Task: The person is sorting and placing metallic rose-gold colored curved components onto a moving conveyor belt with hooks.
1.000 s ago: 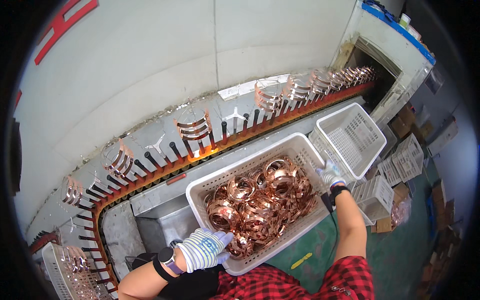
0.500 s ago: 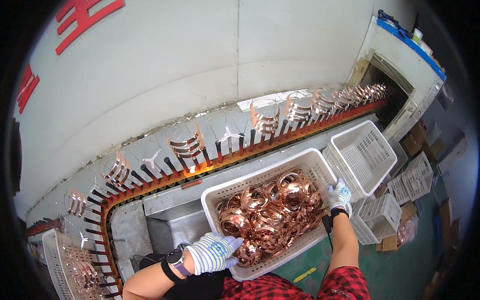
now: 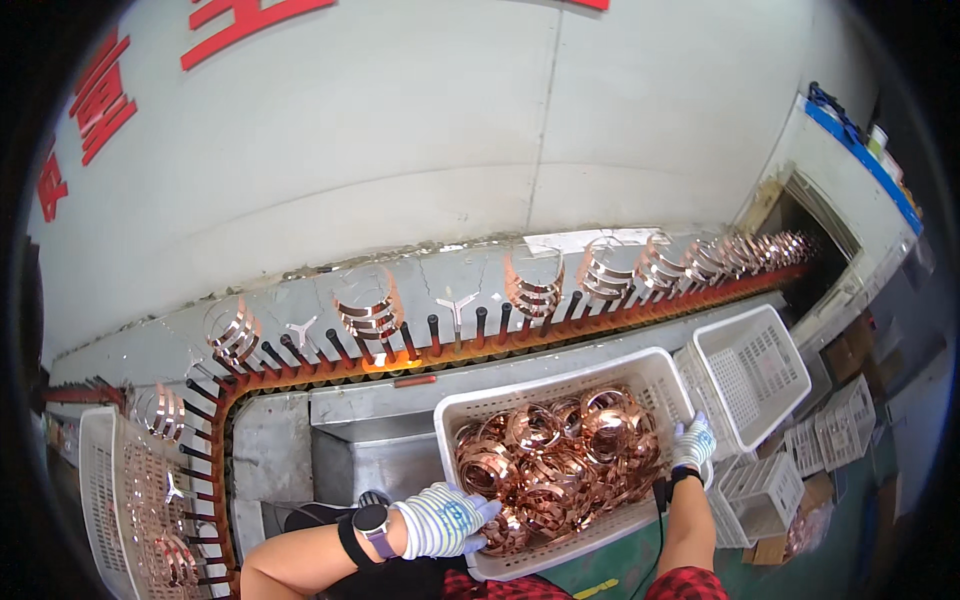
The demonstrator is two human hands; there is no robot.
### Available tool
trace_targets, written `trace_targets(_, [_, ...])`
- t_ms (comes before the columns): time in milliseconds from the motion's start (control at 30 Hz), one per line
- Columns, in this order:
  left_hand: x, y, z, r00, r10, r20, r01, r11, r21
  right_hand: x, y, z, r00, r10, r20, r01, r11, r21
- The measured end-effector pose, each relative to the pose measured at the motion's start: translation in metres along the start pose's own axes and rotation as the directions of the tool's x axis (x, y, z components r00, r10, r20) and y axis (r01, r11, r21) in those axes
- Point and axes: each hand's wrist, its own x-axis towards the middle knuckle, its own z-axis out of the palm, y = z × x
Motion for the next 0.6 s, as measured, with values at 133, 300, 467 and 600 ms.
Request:
trace_targets(133, [0.024, 0.007, 0.004, 0.999, -0.018, -0.034, 0.018, 1.000, 0.016, 0.025, -0.015, 0.015, 0.996, 0.047, -0.075, -0.042, 0.997, 0.057])
trace_targets(300, [0.056, 0.009, 0.014, 0.999, -0.036, -0.041, 0.037, 0.999, 0.035, 0.097, -0.137, -0.009, 0.935, -0.238, 0.262, -0.074, 0.592, 0.803])
trace_targets(467, [0.089, 0.011, 0.017, 0.982, -0.186, -0.020, 0.187, 0.981, 0.053, 0.145, -0.275, -0.046, 0.570, -0.548, 0.612, -0.716, 0.033, 0.697])
trace_targets(600, [0.130, 0.023, 0.012, 0.920, -0.345, 0.186, 0.350, 0.937, 0.005, 0.228, -0.291, 0.051, 0.571, -0.687, 0.449, -0.599, 0.025, 0.801])
